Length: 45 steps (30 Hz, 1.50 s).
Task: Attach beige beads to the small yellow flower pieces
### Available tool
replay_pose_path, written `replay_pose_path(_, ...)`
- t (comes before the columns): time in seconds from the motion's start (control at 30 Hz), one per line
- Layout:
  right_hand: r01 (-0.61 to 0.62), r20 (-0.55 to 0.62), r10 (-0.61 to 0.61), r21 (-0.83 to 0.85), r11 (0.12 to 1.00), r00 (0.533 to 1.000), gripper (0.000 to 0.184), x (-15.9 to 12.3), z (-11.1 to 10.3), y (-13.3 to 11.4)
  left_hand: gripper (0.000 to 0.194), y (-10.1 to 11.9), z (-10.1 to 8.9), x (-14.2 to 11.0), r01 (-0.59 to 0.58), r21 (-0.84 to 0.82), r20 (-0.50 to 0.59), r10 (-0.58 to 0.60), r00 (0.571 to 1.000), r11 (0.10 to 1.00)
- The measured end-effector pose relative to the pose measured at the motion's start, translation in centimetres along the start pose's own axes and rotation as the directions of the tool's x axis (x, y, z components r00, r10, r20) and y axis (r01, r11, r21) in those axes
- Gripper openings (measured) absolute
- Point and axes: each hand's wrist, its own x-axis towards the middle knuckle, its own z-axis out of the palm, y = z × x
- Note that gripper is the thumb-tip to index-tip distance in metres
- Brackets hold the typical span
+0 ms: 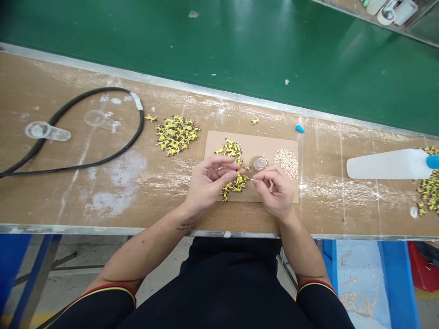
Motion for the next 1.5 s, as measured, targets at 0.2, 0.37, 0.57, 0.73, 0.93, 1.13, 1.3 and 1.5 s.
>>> replay_pose_path(0.2, -0.113, 0.066, 0.104, 0.148, 0.982, 0.992, 0.007, -0.3, 0.7, -0.1, 0.032, -0.2, 0.6, -0.6, -0.042, 0.036, 0.018, 0.041, 0.999, 0.998)
replay_pose_path(0.37, -0.139, 0.076, 0.127, 0.168, 0.976, 0.989, 0.009, -0.4, 1.2, -0.3, 0.026, -0.1, 1.0, -1.1, -0.090, 0.080, 0.044, 0.086, 0.995, 0.993)
replay_pose_path(0.57, -0.107, 0.065, 0.098, 0.153, 0.982, 0.993, 0.008, -0.3, 1.3, -0.4, 0.022, -0.3, 1.0, -1.2, -0.132, 0.097, 0.045, 0.129, 0.991, 0.986)
replay_pose_path(0.73, -0.095, 0.040, 0.091, 0.122, 0.988, 0.995, 0.009, -0.2, 1.4, -0.5, 0.019, -0.3, 1.0, -1.2, -0.171, 0.129, 0.058, 0.165, 0.985, 0.977)
replay_pose_path(0.93, -0.108, 0.034, 0.106, 0.076, 0.991, 0.994, 0.009, -0.2, 1.4, -0.5, 0.020, -0.4, 1.1, -1.3, -0.198, 0.163, 0.061, 0.190, 0.980, 0.967)
replay_pose_path(1.13, -0.133, 0.031, 0.130, 0.093, 0.987, 0.991, 0.010, -0.1, 1.6, -0.7, 0.009, -0.6, 0.9, -1.3, -0.362, 0.307, 0.094, 0.350, 0.932, 0.880)
replay_pose_path(1.3, -0.179, 0.065, 0.173, 0.114, 0.977, 0.983, 0.012, 0.0, 1.5, -0.7, 0.014, -0.5, 0.6, -1.2, -0.555, 0.437, 0.190, 0.531, 0.826, 0.707)
replay_pose_path(1.5, -0.252, 0.114, 0.233, 0.208, 0.945, 0.966, 0.016, -0.5, 1.6, -0.2, 0.018, -0.2, 0.8, -1.2, -0.620, 0.533, 0.243, 0.597, 0.764, 0.576)
